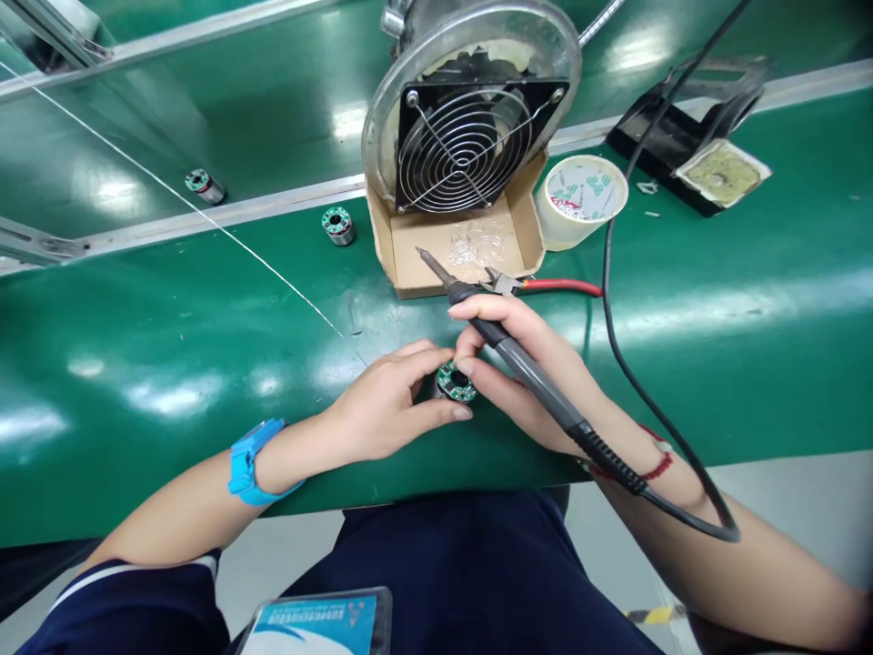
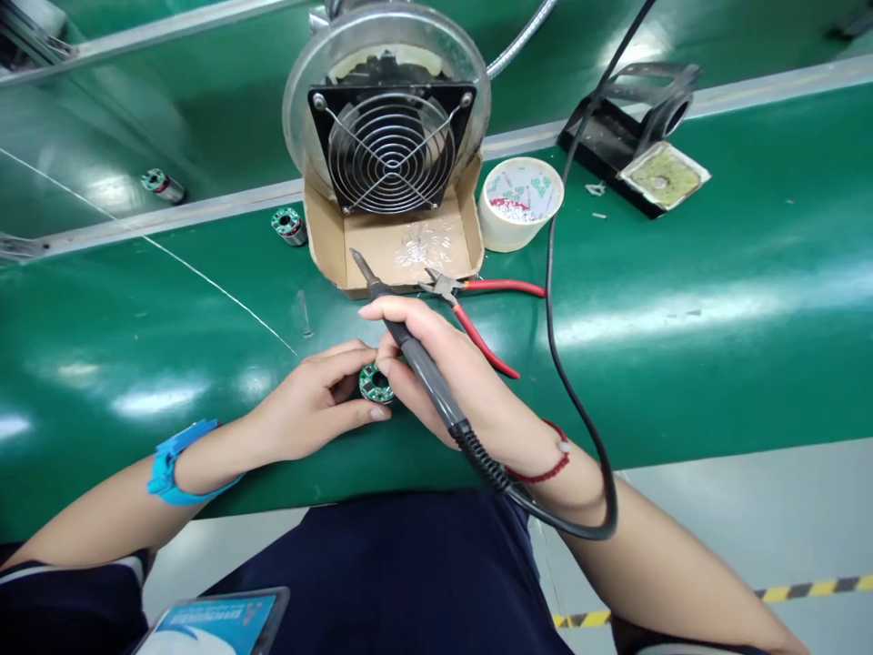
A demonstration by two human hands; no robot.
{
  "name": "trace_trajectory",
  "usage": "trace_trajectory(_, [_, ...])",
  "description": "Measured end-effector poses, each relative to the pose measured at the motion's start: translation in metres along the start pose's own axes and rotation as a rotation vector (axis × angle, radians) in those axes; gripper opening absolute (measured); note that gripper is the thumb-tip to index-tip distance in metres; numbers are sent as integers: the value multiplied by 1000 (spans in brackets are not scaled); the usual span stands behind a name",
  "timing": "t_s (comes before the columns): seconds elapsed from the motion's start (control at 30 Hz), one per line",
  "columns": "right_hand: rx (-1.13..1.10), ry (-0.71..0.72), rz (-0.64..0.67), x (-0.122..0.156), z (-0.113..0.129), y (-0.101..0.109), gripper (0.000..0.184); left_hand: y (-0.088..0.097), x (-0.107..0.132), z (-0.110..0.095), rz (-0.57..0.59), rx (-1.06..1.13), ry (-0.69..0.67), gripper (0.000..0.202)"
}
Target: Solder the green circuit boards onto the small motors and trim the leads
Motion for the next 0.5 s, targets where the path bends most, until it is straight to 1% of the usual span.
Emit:
trace_trajectory(0.1, [153,0,-96,9,-6,2,52,1,-7,8,-69,-86,58,36])
trace_trajectory(0.17, [314,-22,-92,13,-11,-2,59,1,-11,14,-108,-146,96,31])
trace_trajectory(0.23, [462,-28,-52,15,-17,-9,55,1,-13,22,-138,-145,110,36])
trace_trajectory(0.3, [544,-22,1,13,-22,-16,49,5,-15,35,-174,-33,135,42])
trace_trajectory(0.33, [552,-13,34,11,-24,-20,49,8,-15,43,-200,50,154,42])
trace_trajectory(0.43, [485,48,95,6,-23,-24,51,18,-13,63,-261,271,206,28])
trace_trajectory(0.5, [431,81,65,8,-17,-18,52,23,-12,62,-281,295,172,23])
Point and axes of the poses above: each hand's wrist, its own x-axis away from the middle knuckle, its own y-axis out of the back of the hand, z = x × y, the point moved 9 cm from there along -x, towards the middle knuckle, and after that the axes turned 8 degrees about y, right-handed, at the moved point
